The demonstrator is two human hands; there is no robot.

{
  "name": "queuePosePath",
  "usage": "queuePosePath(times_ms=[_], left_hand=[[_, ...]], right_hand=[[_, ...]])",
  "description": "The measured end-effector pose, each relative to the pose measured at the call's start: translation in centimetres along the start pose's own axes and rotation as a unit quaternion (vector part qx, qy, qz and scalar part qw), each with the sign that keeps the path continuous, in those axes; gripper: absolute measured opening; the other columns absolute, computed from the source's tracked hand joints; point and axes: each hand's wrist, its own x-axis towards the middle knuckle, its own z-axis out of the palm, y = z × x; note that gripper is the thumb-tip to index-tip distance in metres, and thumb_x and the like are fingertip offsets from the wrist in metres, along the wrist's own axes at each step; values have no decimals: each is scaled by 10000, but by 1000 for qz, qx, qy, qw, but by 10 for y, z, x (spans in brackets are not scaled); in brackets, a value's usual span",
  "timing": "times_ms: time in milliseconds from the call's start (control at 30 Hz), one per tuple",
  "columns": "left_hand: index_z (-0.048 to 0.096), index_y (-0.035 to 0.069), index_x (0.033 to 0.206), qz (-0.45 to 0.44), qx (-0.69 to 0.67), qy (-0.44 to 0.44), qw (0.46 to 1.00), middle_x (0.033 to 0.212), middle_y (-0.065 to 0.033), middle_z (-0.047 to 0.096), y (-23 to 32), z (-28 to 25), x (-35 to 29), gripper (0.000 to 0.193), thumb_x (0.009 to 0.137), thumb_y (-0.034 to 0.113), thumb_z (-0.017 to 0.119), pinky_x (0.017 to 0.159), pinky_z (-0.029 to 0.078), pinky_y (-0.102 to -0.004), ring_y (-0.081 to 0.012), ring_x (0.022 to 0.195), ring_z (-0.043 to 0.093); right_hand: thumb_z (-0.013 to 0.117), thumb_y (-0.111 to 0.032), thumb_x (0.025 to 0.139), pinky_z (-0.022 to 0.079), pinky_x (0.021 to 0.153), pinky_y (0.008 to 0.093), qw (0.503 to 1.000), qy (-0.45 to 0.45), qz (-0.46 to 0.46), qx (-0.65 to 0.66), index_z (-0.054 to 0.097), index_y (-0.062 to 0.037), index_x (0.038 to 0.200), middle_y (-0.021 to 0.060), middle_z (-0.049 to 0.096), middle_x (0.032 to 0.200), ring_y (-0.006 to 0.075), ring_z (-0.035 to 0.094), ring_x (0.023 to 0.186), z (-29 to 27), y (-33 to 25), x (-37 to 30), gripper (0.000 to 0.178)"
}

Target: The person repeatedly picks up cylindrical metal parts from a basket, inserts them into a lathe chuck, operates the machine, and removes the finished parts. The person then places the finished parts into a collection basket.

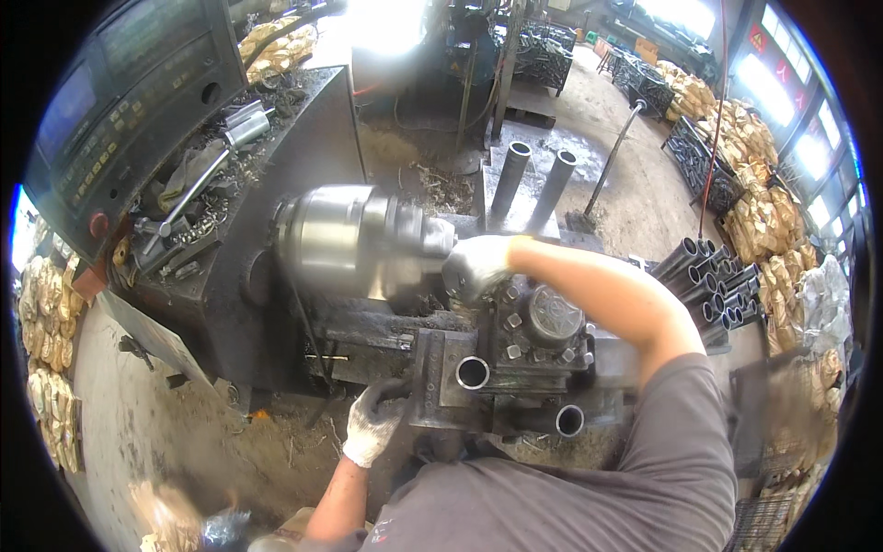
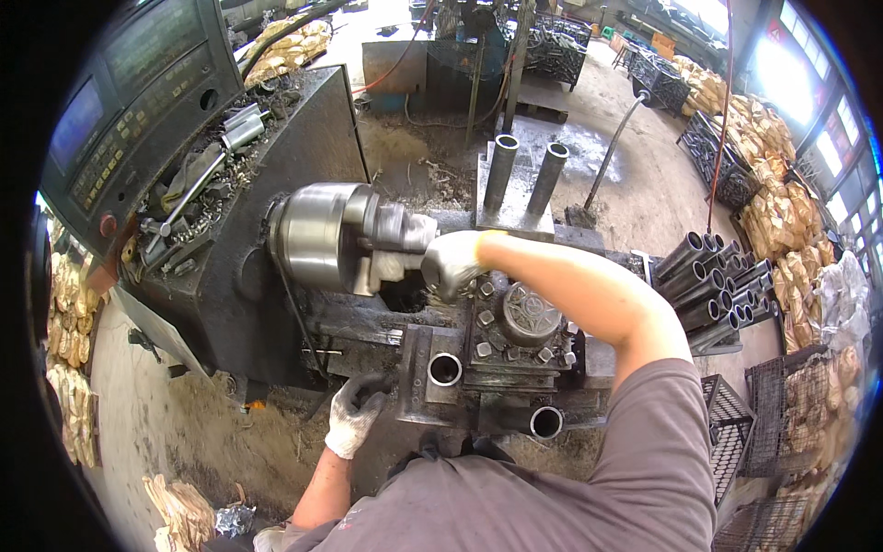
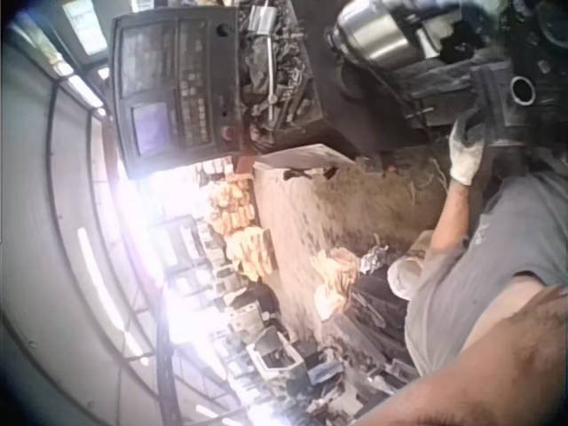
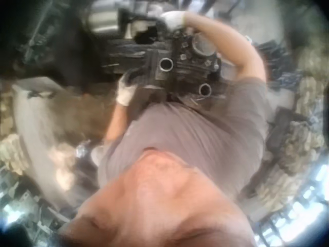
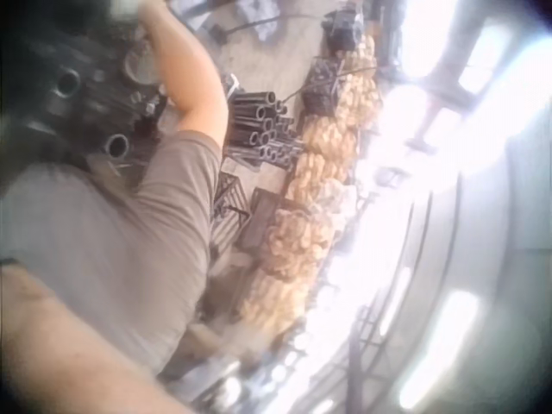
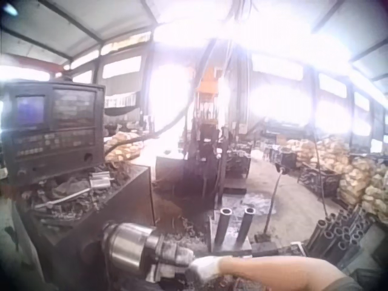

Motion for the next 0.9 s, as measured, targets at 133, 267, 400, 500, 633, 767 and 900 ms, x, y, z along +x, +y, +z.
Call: queuePosePath(times_ms=[133, 267, 400, 500, 633, 767, 900], left_hand=[[703, 23, 1219, 57, 81, 58, 993, 1095, -124, 752, 4, -13, 5, 353, 872, 1, 761, 922, 579, -365, -248, 1023, 733], [628, 86, 1294, 293, 276, 82, 912, 1266, -150, 674, 65, 25, 83, 559, 774, 58, 833, 1136, 456, -494, -375, 1237, 626], [534, 125, 1467, 370, 431, 87, 819, 1484, -164, 504, 80, 50, 154, 812, 730, 204, 866, 1287, 189, -645, -387, 1451, 439], [516, 138, 1537, 330, 571, 71, 749, 1660, -217, 369, 48, 83, 220, 756, 844, 303, 767, 1297, 116, -681, -434, 1553, 309], [616, 179, 1463, 297, 619, 45, 726, 1681, -236, 345, 45, 112, 259, 507, 960, 232, 582, 1295, 56, -701, -479, 1575, 247], [615, 190, 1469, 286, 625, 67, 723, 1709, -255, 304, 35, 106, 251, 519, 954, 214, 560, 1293, 21, -703, -491, 1608, 179], [606, 192, 1460, 340, 532, 84, 771, 1617, -200, 454, 57, 100, 230, 610, 874, 289, 747, 1325, 98, -609, -411, 1574, 303]], right_hand=[[880, -294, 808, 575, 986, 442, 874, 482, 64, -5, 717, -71, 1250, 176, 727, 1256, 358, 710, 1119, -43, -49, -42, 522], [769, -447, 884, 528, 1080, 461, 855, 372, 336, -137, 524, -143, 1541, 193, 597, 1505, 336, 642, 1309, -67, 33, -21, 764], [715, -383, 933, 595, 939, 439, 963, 72, 240, -94, 597, -73, 1461, 251, 705, 1313, 331, 731, 1135, -73, 17, -15, 624], [830, -348, 828, 592, 897, 454, 957, -50, 242, 151, 749, -106, 1285, 173, 775, 1183, 272, 726, 1065, -44, 29, -1, 524], [805, -392, 901, 612, 810, 412, 975, -77, 153, 138, 775, -83, 1200, 156, 789, 1112, 225, 717, 916, -11, 98, 3, 431], [833, -351, 892, 630, 706, 334, 918, -258, 273, 124, 789, -29, 1139, 116, 801, 982, 191, 761, 837, -6, 141, -77, 408], [861, -255, 861, 626, 776, 387, 873, -122, 362, 305, 647, -93, 1332, 149, 779, 1029, 285, 758, 971, 43, 166, -194, 542]])
